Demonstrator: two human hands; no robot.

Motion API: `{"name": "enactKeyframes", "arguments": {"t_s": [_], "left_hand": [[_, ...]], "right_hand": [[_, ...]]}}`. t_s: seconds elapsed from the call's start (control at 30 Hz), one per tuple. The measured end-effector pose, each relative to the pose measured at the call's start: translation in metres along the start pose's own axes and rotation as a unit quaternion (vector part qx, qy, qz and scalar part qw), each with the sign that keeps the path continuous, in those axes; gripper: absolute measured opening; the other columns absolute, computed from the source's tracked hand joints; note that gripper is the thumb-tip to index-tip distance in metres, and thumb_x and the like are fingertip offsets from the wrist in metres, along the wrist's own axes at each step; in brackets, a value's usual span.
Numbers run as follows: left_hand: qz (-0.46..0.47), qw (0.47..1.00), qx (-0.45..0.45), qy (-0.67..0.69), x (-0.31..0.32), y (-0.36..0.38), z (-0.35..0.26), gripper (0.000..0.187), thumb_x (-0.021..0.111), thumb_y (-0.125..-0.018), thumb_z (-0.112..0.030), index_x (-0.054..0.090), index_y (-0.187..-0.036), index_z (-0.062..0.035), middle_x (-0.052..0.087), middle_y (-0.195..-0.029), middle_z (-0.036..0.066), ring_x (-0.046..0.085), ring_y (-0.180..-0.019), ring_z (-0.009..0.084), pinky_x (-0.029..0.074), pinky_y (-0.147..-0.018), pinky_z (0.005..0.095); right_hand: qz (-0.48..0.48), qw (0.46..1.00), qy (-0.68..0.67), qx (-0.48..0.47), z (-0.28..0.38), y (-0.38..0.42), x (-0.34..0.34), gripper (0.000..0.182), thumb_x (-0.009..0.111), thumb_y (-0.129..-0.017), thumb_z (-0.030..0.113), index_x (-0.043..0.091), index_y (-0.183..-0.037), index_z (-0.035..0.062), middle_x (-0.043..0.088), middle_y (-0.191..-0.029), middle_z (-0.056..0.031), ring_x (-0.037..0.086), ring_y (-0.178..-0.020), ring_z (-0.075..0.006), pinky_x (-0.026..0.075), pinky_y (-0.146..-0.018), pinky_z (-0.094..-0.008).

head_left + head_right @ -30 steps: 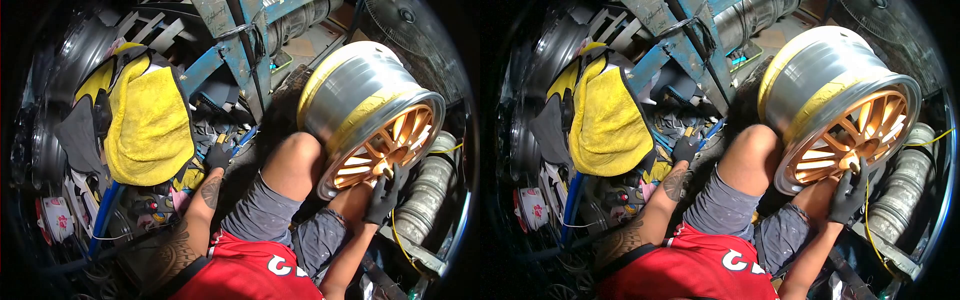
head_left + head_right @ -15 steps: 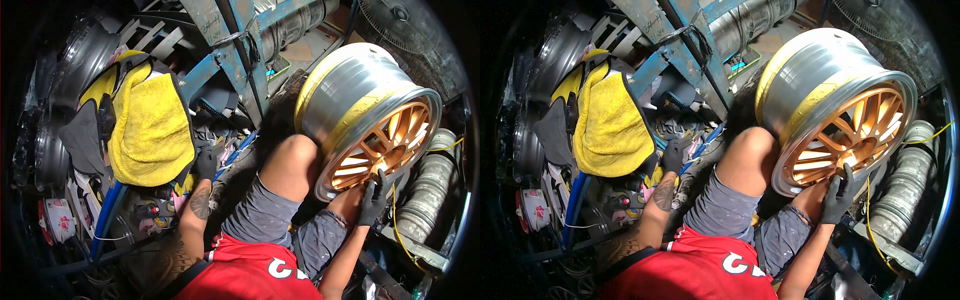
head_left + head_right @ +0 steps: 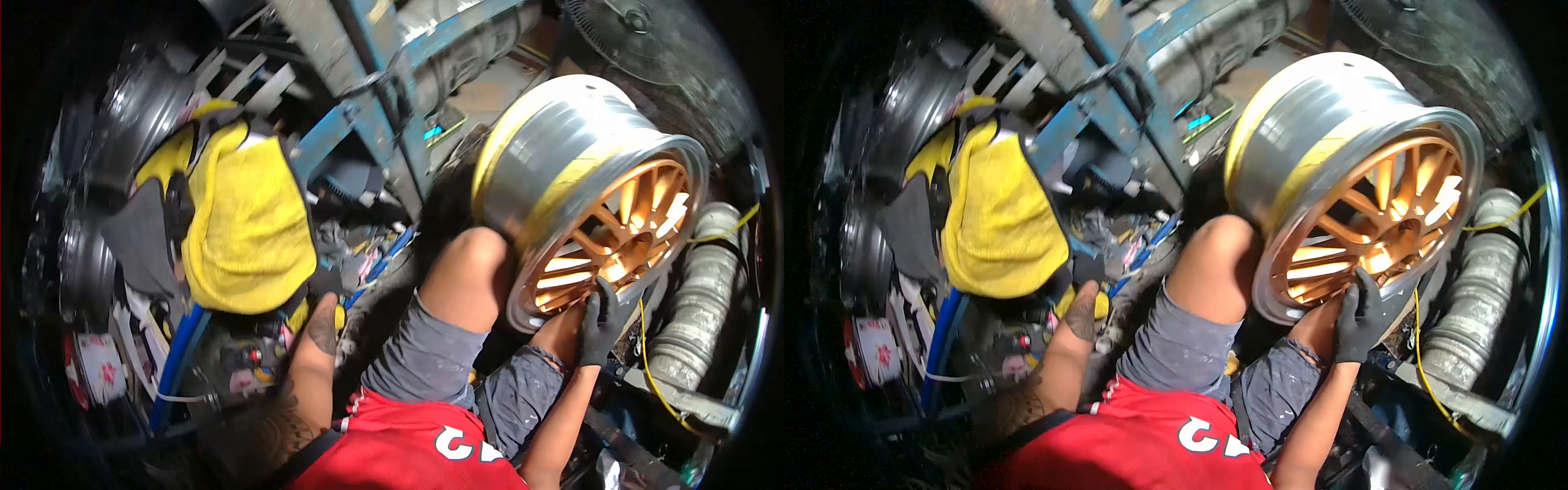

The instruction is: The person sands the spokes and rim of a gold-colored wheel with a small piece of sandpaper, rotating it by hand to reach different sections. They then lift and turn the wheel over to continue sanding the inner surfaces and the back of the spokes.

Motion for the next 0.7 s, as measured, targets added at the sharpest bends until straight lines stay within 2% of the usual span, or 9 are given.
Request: {"name": "enactKeyframes", "arguments": {"t_s": [0.2,0.3,0.33,0.37,0.5,0.57,0.63,0.67,0.7], "left_hand": [[-0.022,0.995,0.037,0.093,0.016,-0.004,0.020,0.026,0.062,-0.095,-0.010,0.067,-0.116,0.0044,0.074,-0.113,0.022,0.071,-0.097,0.0327,0.055,-0.089,0.0374],[-0.057,0.983,0.074,0.157,0.031,-0.013,0.022,0.027,0.061,-0.095,-0.008,0.067,-0.118,0.0052,0.074,-0.114,0.022,0.071,-0.098,0.0321,0.055,-0.090,0.0367],[-0.068,0.977,0.102,0.177,0.033,-0.013,0.009,0.027,0.061,-0.096,-0.008,0.067,-0.118,0.0054,0.074,-0.115,0.022,0.071,-0.098,0.0320,0.055,-0.090,0.0364],[-0.100,0.964,0.145,0.200,-0.004,0.026,-0.070,0.029,0.058,-0.095,-0.010,0.064,-0.119,0.0045,0.070,-0.117,0.023,0.067,-0.102,0.0347,0.053,-0.094,0.0378],[0.028,0.936,0.239,0.256,-0.029,0.081,-0.182,0.025,0.054,-0.092,-0.013,0.060,-0.109,0.0042,0.064,-0.104,0.015,0.060,-0.099,0.0303,0.049,-0.092,0.0415],[0.090,0.889,0.284,0.348,-0.057,0.127,-0.247,0.017,0.058,-0.090,-0.011,0.061,-0.101,0.0006,0.063,-0.100,0.013,0.059,-0.095,0.0217,0.049,-0.089,0.0367],[0.205,0.783,0.367,0.458,-0.089,0.191,-0.325,0.012,0.061,-0.087,-0.006,0.062,-0.098,-0.0023,0.063,-0.095,0.010,0.060,-0.087,0.0201,0.050,-0.083,0.0352],[0.339,0.722,0.425,0.428,-0.094,0.226,-0.364,0.019,0.064,-0.081,-0.003,0.064,-0.100,-0.0020,0.064,-0.093,0.009,0.061,-0.086,0.0214,0.051,-0.082,0.0361],[0.462,0.641,0.473,0.390,-0.100,0.262,-0.398,0.027,0.068,-0.076,-0.001,0.067,-0.103,-0.0017,0.065,-0.091,0.008,0.063,-0.085,0.0228,0.051,-0.081,0.0369]], "right_hand": [[-0.034,0.999,0.017,-0.009,0.020,-0.005,-0.017,0.025,0.064,-0.097,0.013,0.072,-0.120,0.0083,0.073,-0.111,-0.0167,0.072,-0.104,-0.0332,0.056,-0.091,-0.0401],[-0.037,0.998,0.040,0.009,0.031,-0.006,-0.027,0.026,0.065,-0.095,0.018,0.072,-0.120,0.0115,0.074,-0.108,-0.0137,0.072,-0.100,-0.0319,0.056,-0.088,-0.0406],[-0.043,0.998,0.044,0.003,0.032,-0.006,-0.028,0.027,0.065,-0.095,0.018,0.072,-0.120,0.0115,0.074,-0.108,-0.0137,0.071,-0.100,-0.0321,0.056,-0.088,-0.0407],[-0.042,0.998,0.048,-0.004,0.031,-0.004,-0.027,0.027,0.065,-0.095,0.018,0.071,-0.121,0.0114,0.074,-0.108,-0.0137,0.071,-0.099,-0.0324,0.056,-0.087,-0.0409],[-0.067,0.995,-0.060,-0.033,0.028,0.006,-0.021,0.033,0.065,-0.095,0.013,0.069,-0.127,0.0093,0.073,-0.113,-0.0140,0.072,-0.101,-0.0298,0.056,-0.086,-0.0378],[0.042,0.986,-0.156,0.044,0.050,0.021,-0.013,0.039,0.068,-0.096,0.017,0.065,-0.135,0.0088,0.073,-0.120,-0.0126,0.072,-0.103,-0.0246,0.056,-0.090,-0.0351],[0.193,0.926,-0.302,0.122,0.101,0.041,-0.009,0.049,0.070,-0.099,0.025,0.058,-0.144,0.0078,0.070,-0.127,-0.0116,0.070,-0.106,-0.0201,0.055,-0.094,-0.0344],[0.218,0.918,-0.332,0.018,0.122,0.048,-0.004,0.058,0.073,-0.098,0.030,0.053,-0.149,0.0080,0.067,-0.131,-0.0116,0.068,-0.107,-0.0192,0.053,-0.098,-0.0343],[0.267,0.872,-0.408,0.040,0.132,0.063,0.006,0.055,0.075,-0.097,0.031,0.056,-0.144,0.0079,0.068,-0.124,-0.0105,0.067,-0.106,-0.0182,0.053,-0.098,-0.0345]]}}
Point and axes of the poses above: each hand's wrist, its own y-axis away from the middle knuckle, its own x-axis out of the palm, z = x × y, the point moved 9 cm from there along -y, towards the middle knuckle
